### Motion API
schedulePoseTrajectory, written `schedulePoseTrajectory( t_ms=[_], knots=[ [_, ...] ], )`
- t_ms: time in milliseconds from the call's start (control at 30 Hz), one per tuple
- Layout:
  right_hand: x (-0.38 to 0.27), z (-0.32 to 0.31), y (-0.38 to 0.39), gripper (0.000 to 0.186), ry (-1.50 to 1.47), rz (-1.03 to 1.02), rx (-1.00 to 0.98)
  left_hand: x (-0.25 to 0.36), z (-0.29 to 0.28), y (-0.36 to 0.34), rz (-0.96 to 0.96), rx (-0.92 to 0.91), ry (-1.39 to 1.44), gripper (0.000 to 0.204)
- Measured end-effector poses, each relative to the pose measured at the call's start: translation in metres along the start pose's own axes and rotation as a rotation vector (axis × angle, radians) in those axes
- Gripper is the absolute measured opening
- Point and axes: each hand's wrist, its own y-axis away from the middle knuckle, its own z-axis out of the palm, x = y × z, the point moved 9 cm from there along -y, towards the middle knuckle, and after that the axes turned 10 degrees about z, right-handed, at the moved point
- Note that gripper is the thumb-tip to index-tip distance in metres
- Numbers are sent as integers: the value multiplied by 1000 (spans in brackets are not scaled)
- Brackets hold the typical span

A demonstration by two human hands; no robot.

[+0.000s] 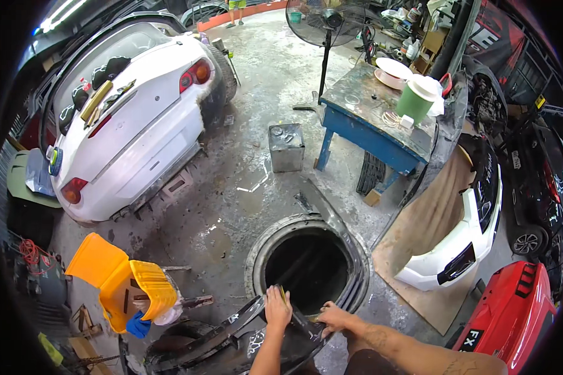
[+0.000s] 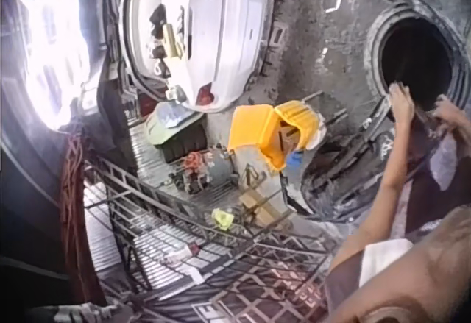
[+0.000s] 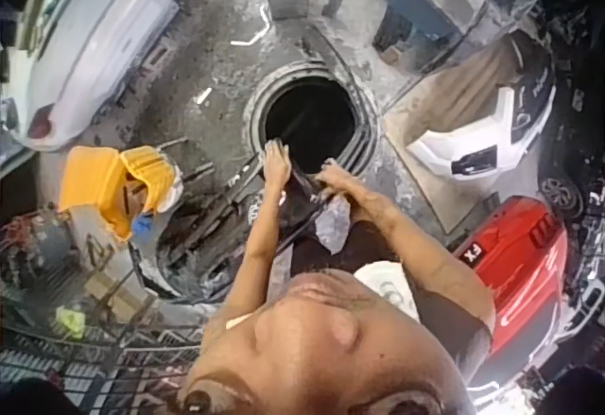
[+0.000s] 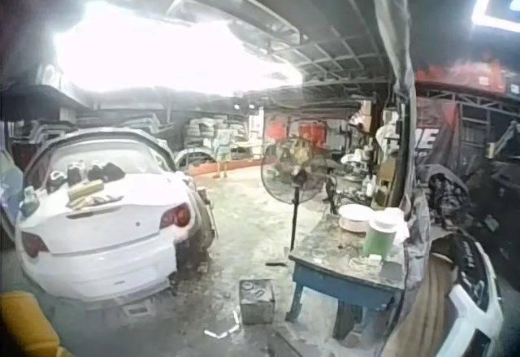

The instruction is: The recorder is wet sanding a carbon fiber car bumper with a sanding block and water.

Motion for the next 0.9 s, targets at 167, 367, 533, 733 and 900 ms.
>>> schedulePoseTrajectory(
  t_ms=[167, 367, 533, 733, 900],
  knots=[
    [4, -2, 3, 74, 75, 65, -37, 41, 6, 45, 112, 88, -8, 64],
    [5, 0, 1, 78, 28, 79, -85, 10, 10, -3, 97, 39, -55, 63],
    [6, 0, 11, 68, 4, 112, 46, 55, 7, 35, 187, 16, -146, 64],
    [-15, -2, 5, 61, -1, 52, 38, 6, 15, 16, 62, -96, -178, 66],
    [-12, -38, 6, 55, 8, 140, 195, 28, 8, 29, 388, -61, -374, 53]
  ],
)
